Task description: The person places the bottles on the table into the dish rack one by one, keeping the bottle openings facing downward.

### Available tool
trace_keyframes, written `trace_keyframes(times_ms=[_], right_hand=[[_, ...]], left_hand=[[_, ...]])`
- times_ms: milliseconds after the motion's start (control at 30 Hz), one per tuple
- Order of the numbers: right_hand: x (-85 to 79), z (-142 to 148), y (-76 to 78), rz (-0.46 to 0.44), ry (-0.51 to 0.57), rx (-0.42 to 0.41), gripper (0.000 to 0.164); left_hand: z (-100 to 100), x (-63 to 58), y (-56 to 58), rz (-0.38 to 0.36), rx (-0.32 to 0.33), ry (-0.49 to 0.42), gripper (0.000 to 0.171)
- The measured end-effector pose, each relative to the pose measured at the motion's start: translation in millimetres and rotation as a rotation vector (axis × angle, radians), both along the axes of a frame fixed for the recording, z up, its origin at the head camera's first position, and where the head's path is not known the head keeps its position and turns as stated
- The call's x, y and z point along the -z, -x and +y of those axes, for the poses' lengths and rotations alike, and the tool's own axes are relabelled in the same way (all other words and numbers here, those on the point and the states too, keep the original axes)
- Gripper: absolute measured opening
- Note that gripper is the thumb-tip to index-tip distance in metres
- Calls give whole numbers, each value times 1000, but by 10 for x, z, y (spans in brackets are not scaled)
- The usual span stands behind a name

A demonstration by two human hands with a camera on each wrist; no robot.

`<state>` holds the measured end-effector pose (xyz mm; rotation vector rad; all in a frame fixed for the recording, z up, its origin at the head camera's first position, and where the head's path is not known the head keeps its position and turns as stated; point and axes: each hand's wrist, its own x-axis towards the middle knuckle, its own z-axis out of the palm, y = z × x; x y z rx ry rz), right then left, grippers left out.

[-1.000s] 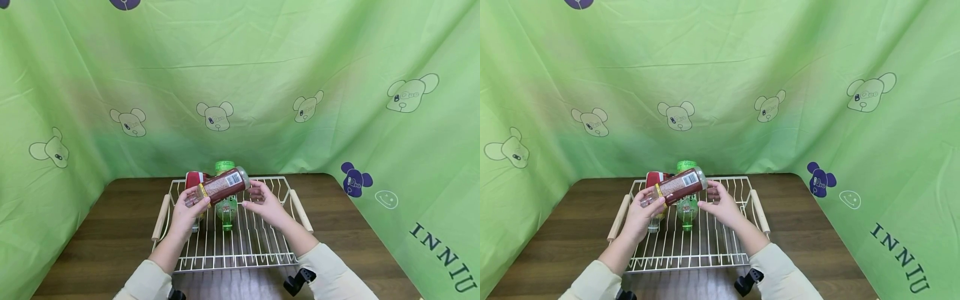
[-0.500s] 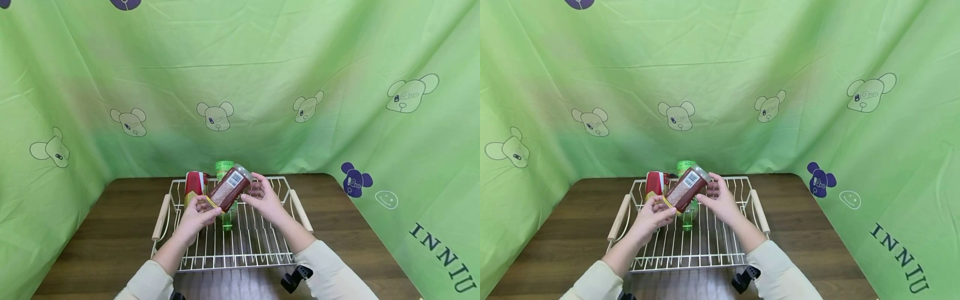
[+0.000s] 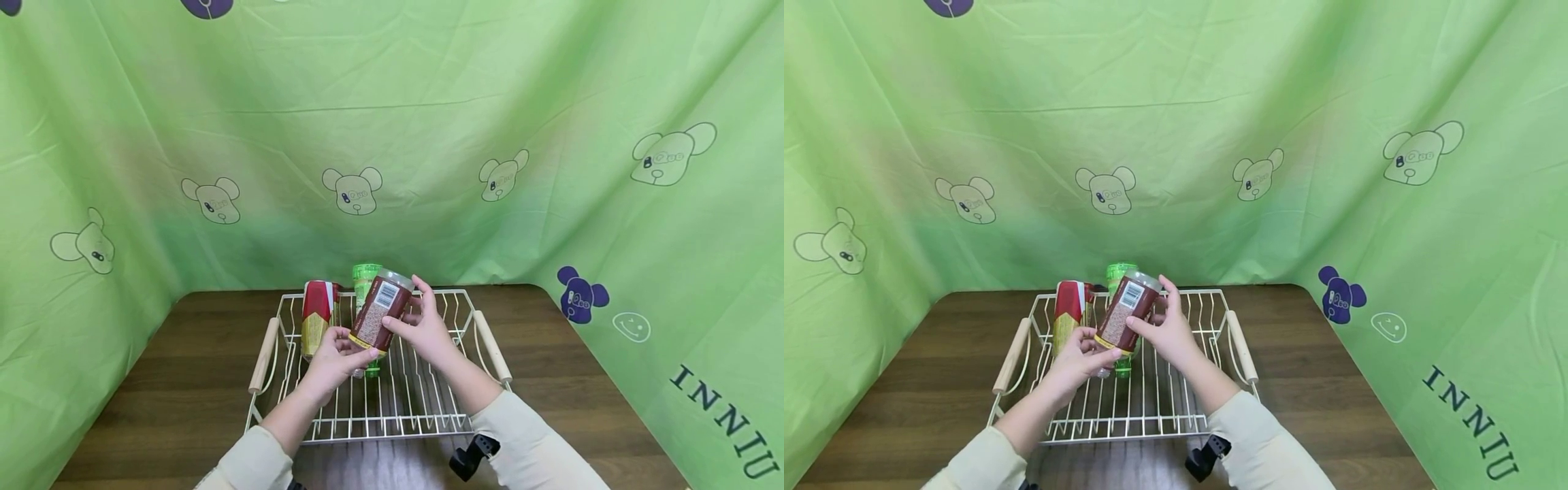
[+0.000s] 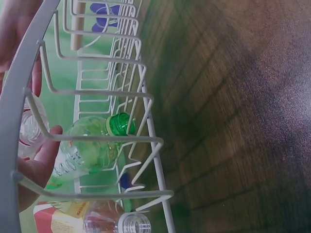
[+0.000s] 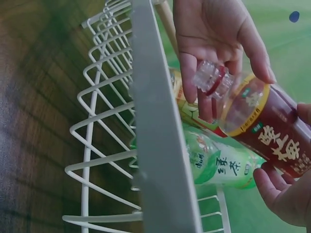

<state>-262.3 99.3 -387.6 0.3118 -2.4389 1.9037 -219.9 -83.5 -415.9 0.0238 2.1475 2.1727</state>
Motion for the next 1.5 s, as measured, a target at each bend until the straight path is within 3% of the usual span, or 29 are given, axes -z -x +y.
trace_keyframes(times_ms=[533,800,1200,1367,1500], right_hand=[[8,-89,-32,-4,57,69,105],[-57,6,48,-9,68,73,107],[-123,340,281,-39,-46,42,110],[-69,443,385,-49,-75,19,109],[-8,506,449,-74,-102,10,108]], left_hand=[[74,16,9,28,2,71,62],[6,-24,-14,49,38,95,69],[-551,-154,-23,122,-85,197,58],[-837,-203,-22,140,-165,251,54],[-1043,-180,-14,124,-192,274,56]])
